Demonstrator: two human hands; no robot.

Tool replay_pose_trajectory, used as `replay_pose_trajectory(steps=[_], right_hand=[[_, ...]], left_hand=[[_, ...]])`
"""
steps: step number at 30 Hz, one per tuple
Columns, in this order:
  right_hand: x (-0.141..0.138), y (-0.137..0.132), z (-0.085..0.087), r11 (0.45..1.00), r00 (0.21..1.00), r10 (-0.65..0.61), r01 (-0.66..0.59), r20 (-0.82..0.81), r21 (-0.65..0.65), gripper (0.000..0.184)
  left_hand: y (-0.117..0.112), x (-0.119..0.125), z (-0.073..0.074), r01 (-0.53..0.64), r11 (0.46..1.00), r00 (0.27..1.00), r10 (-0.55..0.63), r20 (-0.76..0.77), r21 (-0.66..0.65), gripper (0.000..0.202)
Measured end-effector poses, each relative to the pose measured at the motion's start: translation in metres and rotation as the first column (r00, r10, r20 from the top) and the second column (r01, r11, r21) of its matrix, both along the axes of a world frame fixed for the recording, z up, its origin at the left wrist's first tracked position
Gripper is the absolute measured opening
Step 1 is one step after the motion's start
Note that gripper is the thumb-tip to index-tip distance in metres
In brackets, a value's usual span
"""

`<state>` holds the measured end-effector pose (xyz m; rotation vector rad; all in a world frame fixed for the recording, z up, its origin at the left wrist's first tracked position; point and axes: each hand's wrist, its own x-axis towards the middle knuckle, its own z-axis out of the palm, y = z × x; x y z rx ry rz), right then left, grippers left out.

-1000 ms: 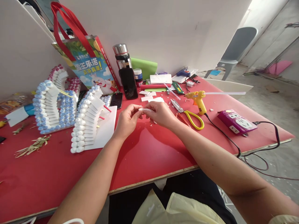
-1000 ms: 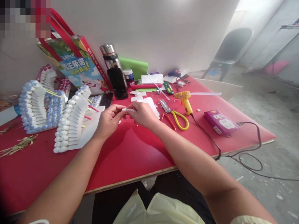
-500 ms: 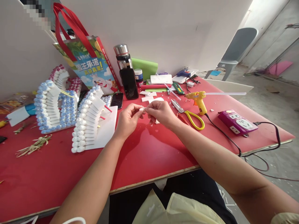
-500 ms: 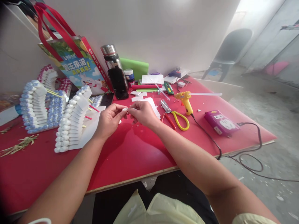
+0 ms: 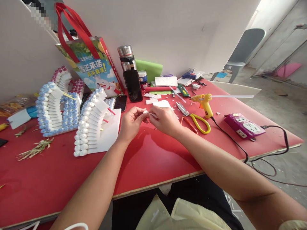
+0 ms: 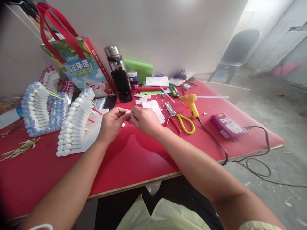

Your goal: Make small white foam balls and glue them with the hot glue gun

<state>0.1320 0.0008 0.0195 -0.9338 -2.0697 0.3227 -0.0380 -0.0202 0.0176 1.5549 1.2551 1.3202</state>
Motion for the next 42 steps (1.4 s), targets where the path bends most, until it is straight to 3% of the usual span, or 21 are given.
replay_pose_trajectory(steps=[9,16,20,25,32,42], right_hand=[[0.008,0.004,0.001,0.993,0.992,0.11,-0.107,0.064,-0.056,0.014],[0.009,0.005,0.002,0.991,0.992,0.111,-0.106,0.067,-0.077,0.013],[0.007,0.004,0.004,0.971,0.994,0.105,-0.108,-0.023,-0.215,0.012],[0.005,0.002,0.007,0.898,0.975,0.1,-0.175,-0.2,-0.404,0.014],[0.004,-0.003,0.013,0.893,0.953,0.06,-0.184,-0.296,-0.411,0.009],[0.007,-0.002,0.011,0.906,0.947,0.174,-0.262,-0.27,-0.334,0.008]], left_hand=[[0.0,-0.006,0.004,0.023,0.998,1.0,-0.022,0.017,-0.052,0.037],[-0.004,-0.005,0.008,0.023,0.999,0.997,-0.026,-0.078,-0.041,0.035],[-0.004,-0.004,0.005,-0.006,1.0,0.998,0.005,-0.06,-0.006,0.037],[-0.003,-0.003,0.003,-0.013,1.0,1.0,0.013,-0.012,-0.013,0.04],[-0.004,-0.001,0.006,-0.044,0.999,0.999,0.044,-0.004,0.014,0.043],[-0.003,0.0,0.003,-0.058,0.995,0.998,0.059,-0.016,0.076,0.032]])
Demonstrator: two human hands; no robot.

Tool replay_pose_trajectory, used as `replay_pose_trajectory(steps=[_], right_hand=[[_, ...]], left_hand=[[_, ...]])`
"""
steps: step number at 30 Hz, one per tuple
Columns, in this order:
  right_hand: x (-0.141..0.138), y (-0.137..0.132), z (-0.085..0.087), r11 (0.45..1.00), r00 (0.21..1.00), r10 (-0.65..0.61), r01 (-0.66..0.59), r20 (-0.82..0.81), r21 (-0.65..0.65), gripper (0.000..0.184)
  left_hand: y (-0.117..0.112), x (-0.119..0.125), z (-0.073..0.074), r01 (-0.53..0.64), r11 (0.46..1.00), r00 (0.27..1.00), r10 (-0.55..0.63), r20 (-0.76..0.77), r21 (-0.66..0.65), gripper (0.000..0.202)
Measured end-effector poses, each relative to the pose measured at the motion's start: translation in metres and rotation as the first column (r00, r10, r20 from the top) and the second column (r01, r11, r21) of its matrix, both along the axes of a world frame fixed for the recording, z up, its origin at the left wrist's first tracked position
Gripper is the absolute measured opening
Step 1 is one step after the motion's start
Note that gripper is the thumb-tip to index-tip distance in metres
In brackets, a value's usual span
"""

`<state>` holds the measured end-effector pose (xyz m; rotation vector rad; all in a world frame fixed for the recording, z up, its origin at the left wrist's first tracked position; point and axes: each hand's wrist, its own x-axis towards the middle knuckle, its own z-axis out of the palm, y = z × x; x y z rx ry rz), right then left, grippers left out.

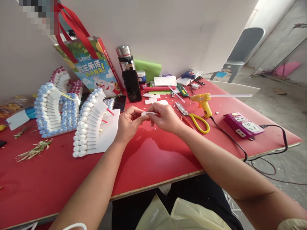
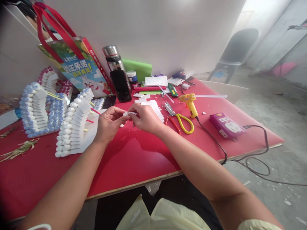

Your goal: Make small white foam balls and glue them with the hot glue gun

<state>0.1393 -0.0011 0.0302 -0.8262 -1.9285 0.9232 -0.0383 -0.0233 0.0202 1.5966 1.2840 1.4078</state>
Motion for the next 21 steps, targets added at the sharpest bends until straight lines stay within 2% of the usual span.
replay_pose_trajectory(steps=[5,7,9,11,13,15,16,17,21], right_hand=[[0.0,-0.001,0.001,1.0,1.0,0.004,-0.004,-0.002,0.001,0.013],[-0.001,0.0,0.002,0.995,0.995,0.047,-0.054,-0.084,-0.085,0.021],[-0.001,0.003,0.003,0.955,0.975,0.073,-0.129,-0.21,-0.269,0.034],[0.0,0.009,0.004,0.841,0.947,0.045,-0.207,-0.317,-0.5,0.044],[0.001,0.014,0.003,0.684,0.921,0.023,-0.298,-0.389,-0.665,0.046],[0.002,0.018,0.002,0.569,0.891,0.052,-0.397,-0.45,-0.72,0.038],[0.003,0.019,0.001,0.547,0.88,0.069,-0.427,-0.47,-0.72,0.033],[0.003,0.019,0.001,0.548,0.877,0.075,-0.435,-0.475,-0.715,0.028],[0.006,0.016,0.004,0.624,0.901,0.037,-0.359,-0.433,-0.694,0.023]], left_hand=[[0.0,-0.001,0.0,0.019,1.0,1.0,-0.019,0.005,-0.009,0.03],[0.001,-0.003,0.001,0.016,0.999,1.0,-0.016,0.008,-0.031,0.03],[0.003,-0.004,0.0,0.017,0.998,0.999,-0.015,0.036,-0.055,0.031],[0.006,-0.006,-0.001,0.021,0.997,0.997,-0.016,0.072,-0.075,0.032],[0.007,-0.007,-0.003,0.028,0.996,0.996,-0.021,0.086,-0.08,0.033],[0.008,-0.007,-0.004,0.038,0.997,0.997,-0.033,0.063,-0.07,0.033],[0.008,-0.007,-0.004,0.042,0.997,0.998,-0.04,0.045,-0.06,0.033],[0.007,-0.008,-0.004,0.046,0.998,0.999,-0.045,0.027,-0.049,0.033],[0.006,-0.009,-0.003,0.058,0.998,0.998,-0.058,-0.008,-0.033,0.032]])
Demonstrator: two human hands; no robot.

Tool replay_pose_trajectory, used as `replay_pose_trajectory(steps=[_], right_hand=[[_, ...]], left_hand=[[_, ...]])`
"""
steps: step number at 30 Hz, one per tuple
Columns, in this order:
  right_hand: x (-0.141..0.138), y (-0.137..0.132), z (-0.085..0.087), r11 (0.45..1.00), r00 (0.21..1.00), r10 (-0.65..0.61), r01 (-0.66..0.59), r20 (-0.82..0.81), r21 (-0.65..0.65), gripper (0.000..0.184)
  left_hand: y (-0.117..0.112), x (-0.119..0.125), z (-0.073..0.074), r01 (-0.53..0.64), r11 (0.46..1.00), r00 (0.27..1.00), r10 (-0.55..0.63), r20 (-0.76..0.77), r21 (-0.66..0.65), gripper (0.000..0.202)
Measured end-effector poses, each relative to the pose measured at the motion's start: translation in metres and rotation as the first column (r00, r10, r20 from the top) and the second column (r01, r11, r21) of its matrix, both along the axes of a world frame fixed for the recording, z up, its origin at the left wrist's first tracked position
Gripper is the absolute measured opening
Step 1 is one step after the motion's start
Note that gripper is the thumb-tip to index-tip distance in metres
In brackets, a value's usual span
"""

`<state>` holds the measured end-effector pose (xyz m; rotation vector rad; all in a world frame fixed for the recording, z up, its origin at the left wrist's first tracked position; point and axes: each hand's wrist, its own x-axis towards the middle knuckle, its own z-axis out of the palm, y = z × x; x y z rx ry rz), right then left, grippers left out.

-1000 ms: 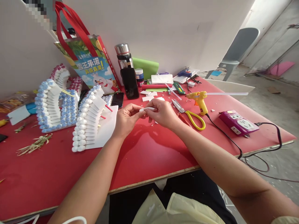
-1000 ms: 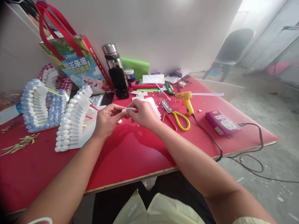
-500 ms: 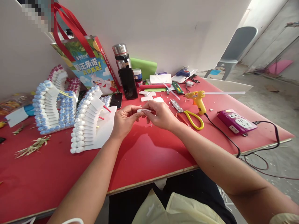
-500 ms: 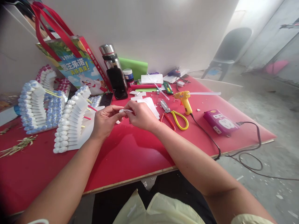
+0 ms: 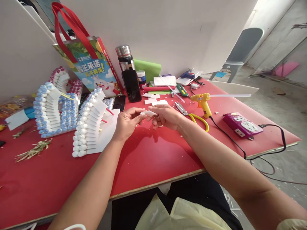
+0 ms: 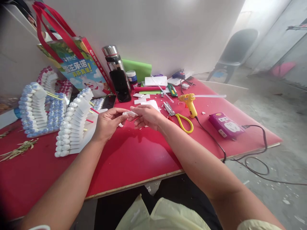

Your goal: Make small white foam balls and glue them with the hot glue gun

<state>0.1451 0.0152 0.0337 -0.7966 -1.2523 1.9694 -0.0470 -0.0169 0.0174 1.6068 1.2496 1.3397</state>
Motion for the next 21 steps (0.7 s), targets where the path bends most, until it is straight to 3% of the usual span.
replay_pose_trajectory(steps=[7,15,18,21], right_hand=[[0.0031,-0.0007,0.0014,0.998,0.998,-0.005,0.001,0.061,0.061,0.032],[-0.0011,-0.0004,-0.0026,0.967,0.979,-0.11,0.066,0.172,0.245,0.039],[-0.0028,-0.0028,-0.0026,0.928,0.967,-0.157,0.075,0.199,0.366,0.033],[-0.0048,-0.0057,-0.0046,0.837,0.942,-0.244,0.083,0.233,0.541,0.023]], left_hand=[[-0.0014,0.0005,0.003,0.034,0.999,0.999,-0.034,-0.007,0.009,0.027],[0.0,0.0003,0.001,0.028,0.999,0.999,-0.027,-0.042,0.02,0.029],[0.0002,0.0006,0.0009,0.007,1.0,0.999,-0.006,-0.032,0.009,0.029],[0.0005,0.0009,0.0006,-0.009,1.0,1.0,0.009,-0.028,-0.002,0.029]])
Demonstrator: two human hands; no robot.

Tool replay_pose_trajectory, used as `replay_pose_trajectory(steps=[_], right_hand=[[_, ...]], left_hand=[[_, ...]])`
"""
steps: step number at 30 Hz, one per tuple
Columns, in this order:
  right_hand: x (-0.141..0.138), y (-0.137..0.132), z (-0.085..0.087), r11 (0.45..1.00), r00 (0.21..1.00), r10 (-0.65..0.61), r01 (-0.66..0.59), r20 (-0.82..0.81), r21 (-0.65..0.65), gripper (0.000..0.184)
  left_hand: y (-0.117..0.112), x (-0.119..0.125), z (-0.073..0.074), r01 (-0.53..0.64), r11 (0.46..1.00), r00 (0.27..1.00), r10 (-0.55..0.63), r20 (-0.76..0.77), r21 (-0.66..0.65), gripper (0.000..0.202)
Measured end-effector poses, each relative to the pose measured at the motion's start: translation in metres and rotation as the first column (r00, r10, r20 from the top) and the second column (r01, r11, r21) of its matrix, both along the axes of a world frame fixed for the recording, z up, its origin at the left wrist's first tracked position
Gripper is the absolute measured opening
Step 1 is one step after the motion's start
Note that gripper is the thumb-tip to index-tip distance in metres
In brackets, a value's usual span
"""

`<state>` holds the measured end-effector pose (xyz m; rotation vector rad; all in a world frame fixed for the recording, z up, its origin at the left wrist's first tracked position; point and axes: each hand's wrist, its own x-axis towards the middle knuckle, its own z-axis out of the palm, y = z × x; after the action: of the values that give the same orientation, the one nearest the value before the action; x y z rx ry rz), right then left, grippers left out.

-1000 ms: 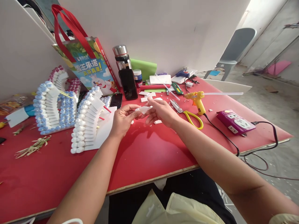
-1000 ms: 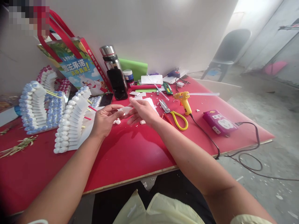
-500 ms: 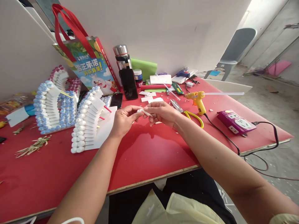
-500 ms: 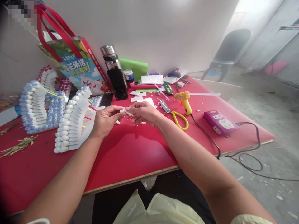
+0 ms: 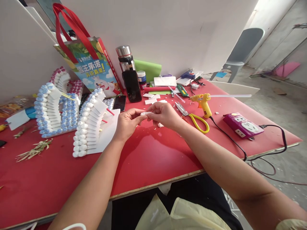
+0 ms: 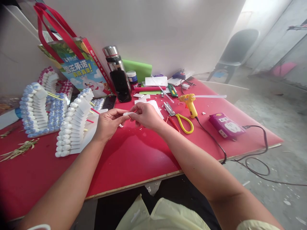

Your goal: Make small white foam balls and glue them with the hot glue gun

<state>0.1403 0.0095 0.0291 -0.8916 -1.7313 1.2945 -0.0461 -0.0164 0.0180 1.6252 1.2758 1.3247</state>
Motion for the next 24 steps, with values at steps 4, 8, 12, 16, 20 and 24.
replay_pose_trajectory(steps=[4,8,12,16,20,24], right_hand=[[-0.003,-0.003,-0.003,0.966,0.978,-0.133,0.091,0.163,0.242,0.012],[-0.006,-0.003,-0.006,0.85,0.928,-0.308,0.169,0.211,0.499,0.011],[-0.006,-0.004,-0.007,0.794,0.928,-0.314,0.141,0.201,0.591,0.01],[-0.002,-0.006,-0.005,0.846,0.965,-0.179,0.05,0.194,0.532,0.011],[0.002,-0.006,-0.004,0.898,0.979,-0.06,-0.032,0.192,0.44,0.012],[0.004,-0.007,-0.003,0.921,0.979,-0.039,-0.044,0.202,0.388,0.015]], left_hand=[[0.0,0.002,0.0,-0.005,1.0,1.0,0.006,0.02,-0.023,0.031],[-0.001,0.006,0.001,-0.005,0.998,0.994,0.012,0.11,-0.065,0.031],[-0.001,0.007,0.001,0.024,0.997,0.978,-0.009,0.207,-0.071,0.033],[-0.002,0.005,-0.001,0.046,0.997,0.975,-0.03,0.221,-0.067,0.032],[-0.002,0.004,-0.002,0.051,0.998,0.985,-0.043,0.169,-0.046,0.032],[0.0,0.003,-0.003,0.062,0.997,0.988,-0.056,0.144,-0.038,0.033]])
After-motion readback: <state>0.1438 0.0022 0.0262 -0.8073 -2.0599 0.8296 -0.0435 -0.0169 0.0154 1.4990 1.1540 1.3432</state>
